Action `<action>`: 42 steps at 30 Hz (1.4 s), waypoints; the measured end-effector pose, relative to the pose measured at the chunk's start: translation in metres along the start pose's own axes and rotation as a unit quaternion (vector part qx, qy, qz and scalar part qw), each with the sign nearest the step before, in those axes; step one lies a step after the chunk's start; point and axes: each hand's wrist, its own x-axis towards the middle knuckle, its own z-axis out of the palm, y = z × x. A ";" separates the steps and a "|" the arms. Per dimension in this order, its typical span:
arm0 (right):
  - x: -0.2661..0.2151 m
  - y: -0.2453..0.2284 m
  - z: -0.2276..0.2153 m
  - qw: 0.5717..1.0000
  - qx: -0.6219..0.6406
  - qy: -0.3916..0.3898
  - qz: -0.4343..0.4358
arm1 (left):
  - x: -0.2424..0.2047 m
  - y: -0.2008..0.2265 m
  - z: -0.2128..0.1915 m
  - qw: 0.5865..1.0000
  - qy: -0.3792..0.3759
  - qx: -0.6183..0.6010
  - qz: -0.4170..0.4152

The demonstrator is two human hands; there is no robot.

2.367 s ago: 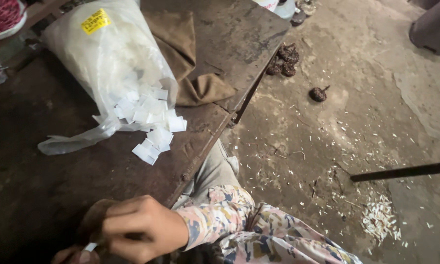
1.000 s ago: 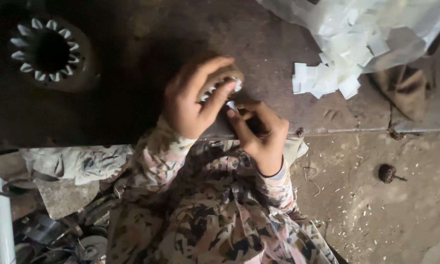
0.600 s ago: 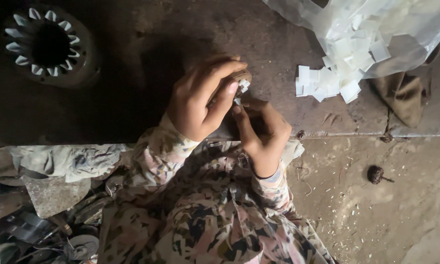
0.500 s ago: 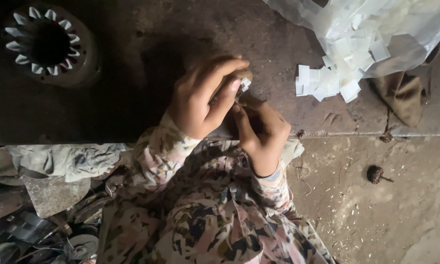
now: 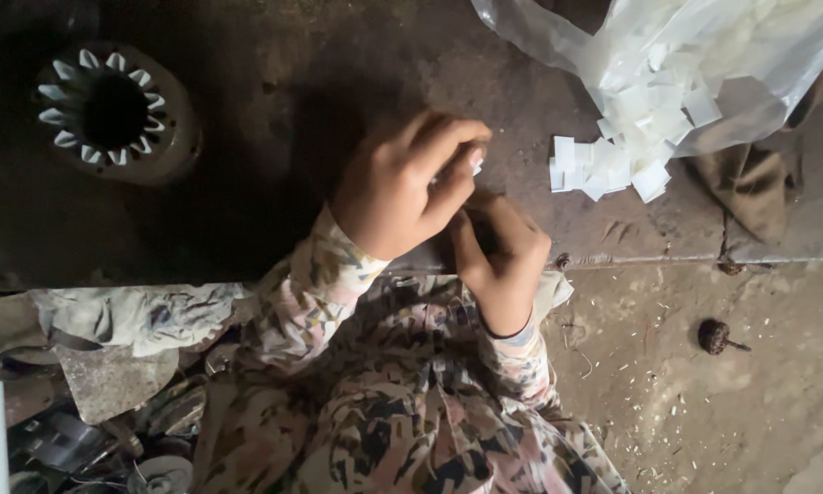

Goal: The person repeatedly picks small white rectangular pieces from a plastic bag and inserts them into the slots of circular brown components on a workbench. The person handles the components one at a time, rotating them as needed, and continues the insertion process throughout the clip.

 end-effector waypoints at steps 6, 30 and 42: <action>-0.002 0.003 -0.002 0.973 -0.171 -0.039 -0.151 | 0.021 0.001 0.019 0.995 -0.090 0.035 -0.005; -0.001 0.010 -0.005 0.980 -0.083 -0.001 -0.183 | 0.028 -0.008 0.005 0.997 -0.062 -0.036 0.010; 0.005 0.012 -0.015 0.997 -0.018 0.012 -0.068 | 0.025 -0.004 -0.006 0.996 -0.069 -0.059 -0.009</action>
